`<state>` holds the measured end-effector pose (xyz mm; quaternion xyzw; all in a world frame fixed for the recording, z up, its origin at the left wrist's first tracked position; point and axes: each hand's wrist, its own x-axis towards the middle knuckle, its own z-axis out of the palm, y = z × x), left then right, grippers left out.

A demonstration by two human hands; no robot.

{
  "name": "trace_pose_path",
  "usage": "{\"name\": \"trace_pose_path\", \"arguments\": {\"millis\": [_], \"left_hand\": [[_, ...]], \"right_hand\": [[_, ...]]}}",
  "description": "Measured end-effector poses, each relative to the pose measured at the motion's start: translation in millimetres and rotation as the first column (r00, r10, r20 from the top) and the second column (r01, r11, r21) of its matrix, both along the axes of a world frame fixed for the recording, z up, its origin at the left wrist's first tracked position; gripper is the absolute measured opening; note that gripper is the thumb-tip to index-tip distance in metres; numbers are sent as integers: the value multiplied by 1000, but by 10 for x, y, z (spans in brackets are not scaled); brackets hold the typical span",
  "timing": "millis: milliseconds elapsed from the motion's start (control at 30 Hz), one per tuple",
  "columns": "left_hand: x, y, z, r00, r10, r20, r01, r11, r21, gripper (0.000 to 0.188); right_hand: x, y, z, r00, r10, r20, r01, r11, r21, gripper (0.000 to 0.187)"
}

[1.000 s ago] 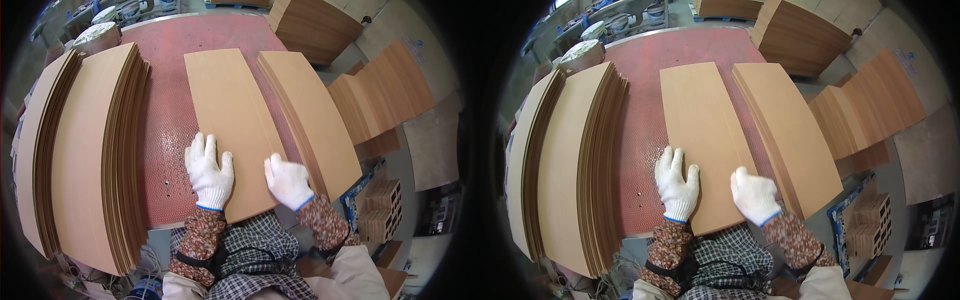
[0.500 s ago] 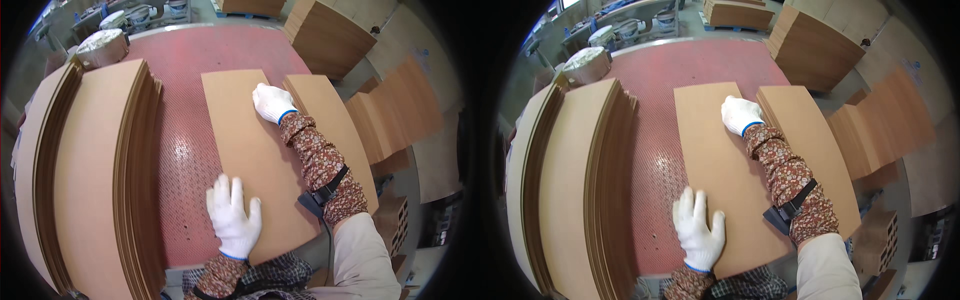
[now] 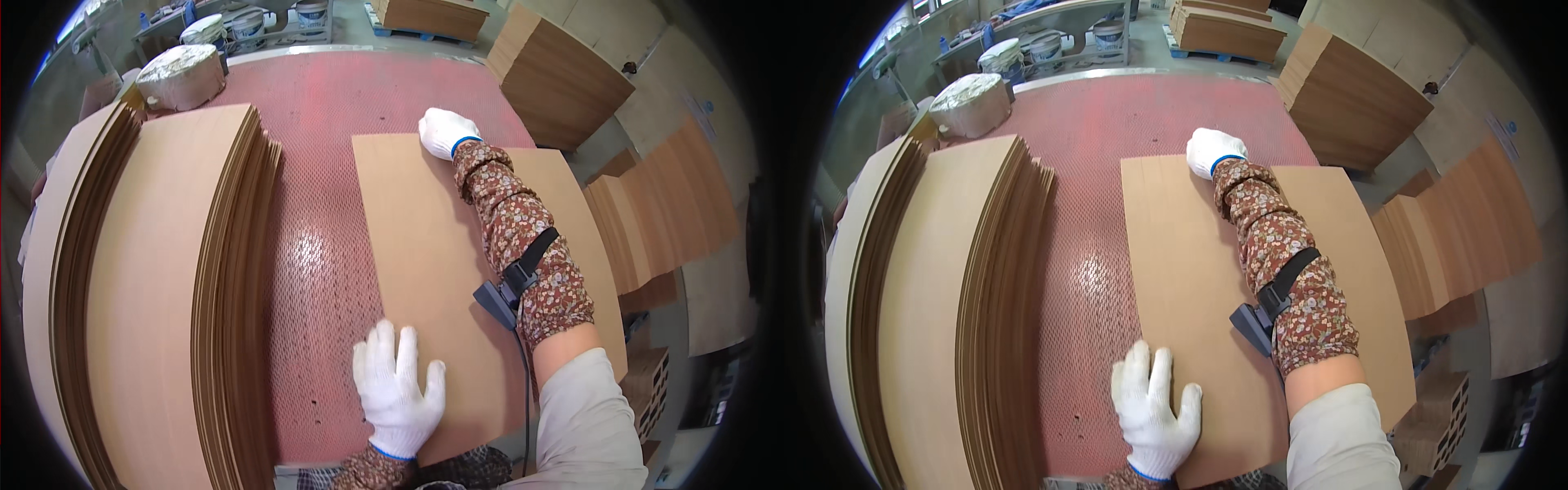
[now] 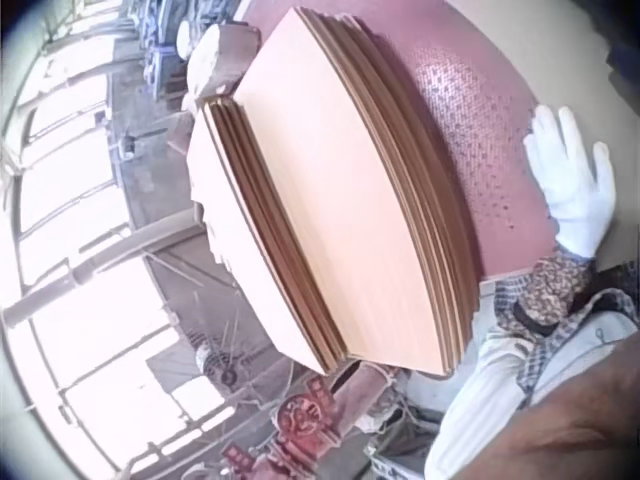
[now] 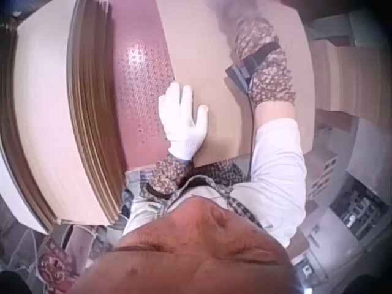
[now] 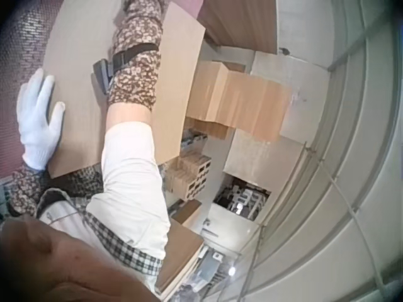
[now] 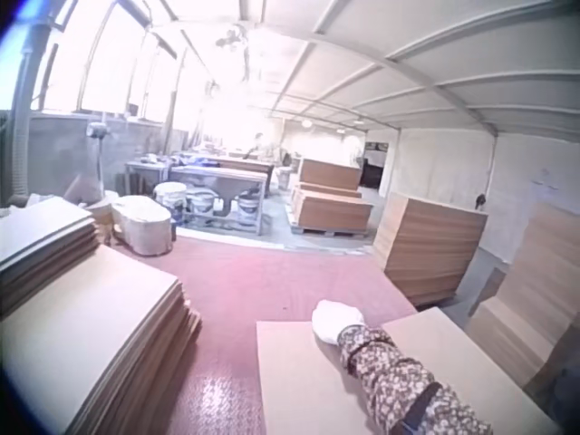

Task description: The person picks up a wooden board from a stack, rubs a small block along its edges, and places it onto a new stack, repeating this for several boards.

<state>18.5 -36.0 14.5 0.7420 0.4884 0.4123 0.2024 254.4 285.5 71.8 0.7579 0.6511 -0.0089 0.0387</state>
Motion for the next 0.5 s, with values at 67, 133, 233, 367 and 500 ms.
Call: {"name": "trace_pose_path", "arguments": {"millis": [67, 133, 233, 367, 500], "left_hand": [[9, 98, -30, 1000, 3, 5, -3, 1000, -30, 62], [22, 188, -29, 1000, 13, -5, -13, 999, -42, 60], [46, 316, -166, 998, 58, 3, -58, 998, 38, 58], [-22, 429, -249, 994, 100, -47, -99, 994, 36, 55], [-70, 418, -327, 994, 108, -24, -107, 993, 44, 53]], "right_hand": [[-30, -49, -45, 1000, -10, -12, 10, 1000, 18, 36], [-45, -164, -67, 999, -25, -22, 25, 999, 37, 36], [-126, -517, -72, 995, 63, 82, -63, 998, -11, 34], [-319, -1097, -198, 997, 7, 75, -7, 1000, -9, 29], [-510, -1994, -211, 990, 34, 135, -32, 999, -19, 24]]}}
